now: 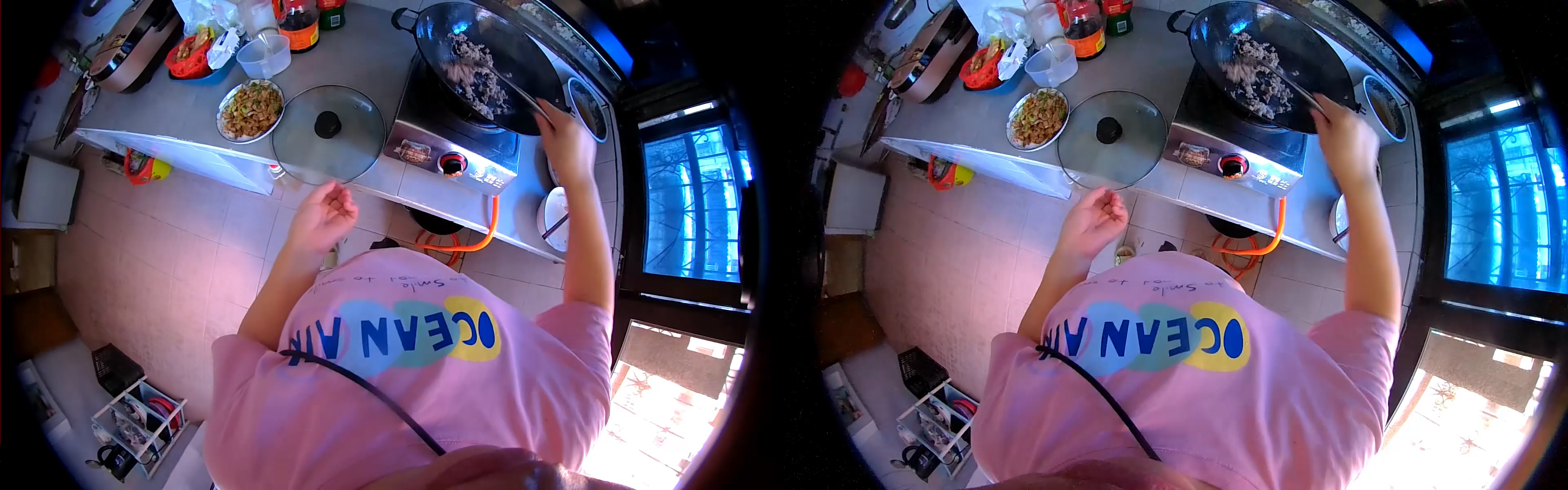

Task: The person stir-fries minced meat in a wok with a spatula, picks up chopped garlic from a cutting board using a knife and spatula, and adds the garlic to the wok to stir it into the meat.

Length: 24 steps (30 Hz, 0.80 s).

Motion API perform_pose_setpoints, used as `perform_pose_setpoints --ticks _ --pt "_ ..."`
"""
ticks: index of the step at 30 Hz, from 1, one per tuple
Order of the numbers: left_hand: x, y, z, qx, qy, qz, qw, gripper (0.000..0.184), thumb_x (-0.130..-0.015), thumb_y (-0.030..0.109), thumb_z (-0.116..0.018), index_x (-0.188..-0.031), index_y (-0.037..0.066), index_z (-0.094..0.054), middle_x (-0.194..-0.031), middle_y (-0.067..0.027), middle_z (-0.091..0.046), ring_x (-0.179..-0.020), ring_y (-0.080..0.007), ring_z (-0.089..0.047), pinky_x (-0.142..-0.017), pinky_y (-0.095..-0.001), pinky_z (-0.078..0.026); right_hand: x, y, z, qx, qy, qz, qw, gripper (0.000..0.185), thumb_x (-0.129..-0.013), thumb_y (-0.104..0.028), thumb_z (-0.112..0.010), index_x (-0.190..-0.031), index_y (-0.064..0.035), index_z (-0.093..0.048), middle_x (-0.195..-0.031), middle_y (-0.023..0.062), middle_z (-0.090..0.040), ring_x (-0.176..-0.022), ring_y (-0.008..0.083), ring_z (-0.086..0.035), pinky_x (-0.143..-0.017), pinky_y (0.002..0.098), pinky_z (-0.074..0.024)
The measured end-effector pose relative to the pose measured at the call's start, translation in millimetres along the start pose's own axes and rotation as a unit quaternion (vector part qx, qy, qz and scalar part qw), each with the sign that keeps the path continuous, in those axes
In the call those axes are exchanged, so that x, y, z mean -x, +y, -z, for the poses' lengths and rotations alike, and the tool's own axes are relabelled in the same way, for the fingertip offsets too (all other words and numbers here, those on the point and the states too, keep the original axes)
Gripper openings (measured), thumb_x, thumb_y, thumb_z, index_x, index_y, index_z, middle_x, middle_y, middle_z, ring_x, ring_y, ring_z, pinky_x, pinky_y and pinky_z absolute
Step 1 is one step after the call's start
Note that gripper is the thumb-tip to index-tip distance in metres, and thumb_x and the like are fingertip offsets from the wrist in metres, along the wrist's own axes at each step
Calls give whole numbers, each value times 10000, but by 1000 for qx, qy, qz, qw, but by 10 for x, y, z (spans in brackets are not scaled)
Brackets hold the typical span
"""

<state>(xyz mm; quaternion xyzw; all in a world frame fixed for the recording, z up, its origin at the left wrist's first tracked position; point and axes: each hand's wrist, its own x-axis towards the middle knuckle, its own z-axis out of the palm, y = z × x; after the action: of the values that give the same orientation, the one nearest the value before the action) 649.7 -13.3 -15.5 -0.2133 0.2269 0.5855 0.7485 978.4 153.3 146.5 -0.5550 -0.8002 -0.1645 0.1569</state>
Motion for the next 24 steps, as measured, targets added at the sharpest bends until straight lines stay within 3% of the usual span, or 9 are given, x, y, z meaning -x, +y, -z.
perform_pose_setpoints --ticks 3,5,9,11,14,17,19,21,24 --pt "1 116 131 -26 41 -36 998 110 -869 94 -543 -880 -1 -490 -804 -97 -522 -723 -165 -497 -647 -268 -435 347 44 608 13 13 47 999 240 -821 -238 -606 -1049 -192 -664 -743 107 -642 -653 248 -630 -576 332 -489" --pt "-9 135 134 -33 47 -37 998 106 -869 94 -541 -872 4 -487 -801 -94 -521 -715 -169 -498 -646 -281 -434 447 102 785 6 -54 16 998 247 -818 -224 -607 -1057 -193 -662 -752 105 -644 -658 259 -630 -589 344 -491" --pt "-101 34 27 -58 -10 2 998 93 -870 88 -536 -860 14 -481 -802 -86 -518 -729 -172 -509 -656 -293 -435 185 -94 386 107 -66 -34 991 218 -849 -285 -560 -1000 -177 -675 -806 133 -652 -706 292 -636 -633 369 -504" --pt "-31 -74 -134 -50 2 6 999 100 -867 92 -539 -866 9 -483 -801 -92 -520 -729 -173 -505 -653 -286 -435 88 44 296 68 -15 -25 997 215 -844 -273 -571 -1001 -168 -674 -828 139 -652 -718 298 -636 -640 364 -503" --pt "-28 -82 -162 -47 6 -3 999 108 -865 93 -542 -873 4 -482 -801 -99 -521 -730 -175 -499 -657 -281 -435 279 130 906 -40 -34 -38 998 234 -832 -240 -596 -1014 -110 -666 -813 165 -650 -719 290 -643 -635 344 -502" --pt "-120 -62 -4 -58 32 -10 998 109 -866 94 -542 -872 5 -479 -801 -97 -518 -731 -175 -492 -667 -280 -430 472 196 1178 -146 -83 -71 983 210 -829 -225 -596 -1008 -152 -680 -804 144 -652 -730 283 -642 -646 335 -500" --pt "-129 -95 24 -61 61 -10 996 111 -867 96 -542 -871 5 -479 -801 -96 -516 -732 -174 -487 -670 -279 -427 376 46 930 -24 -120 -91 988 216 -829 -224 -592 -1019 -171 -680 -808 148 -650 -716 294 -636 -648 351 -502" --pt "-85 -146 -74 -67 7 24 997 104 -869 92 -536 -868 6 -478 -804 -93 -516 -736 -171 -486 -666 -274 -422 210 -107 520 59 -77 -53 994 241 -839 -274 -575 -1049 -190 -659 -818 140 -647 -748 304 -631 -660 382 -500" --pt "-87 -162 -191 -66 13 11 998 101 -869 90 -534 -867 7 -477 -808 -92 -517 -738 -171 -488 -664 -273 -421 100 98 329 66 -41 -42 996 243 -848 -285 -564 -1051 -183 -653 -832 133 -647 -760 303 -630 -657 384 -499"
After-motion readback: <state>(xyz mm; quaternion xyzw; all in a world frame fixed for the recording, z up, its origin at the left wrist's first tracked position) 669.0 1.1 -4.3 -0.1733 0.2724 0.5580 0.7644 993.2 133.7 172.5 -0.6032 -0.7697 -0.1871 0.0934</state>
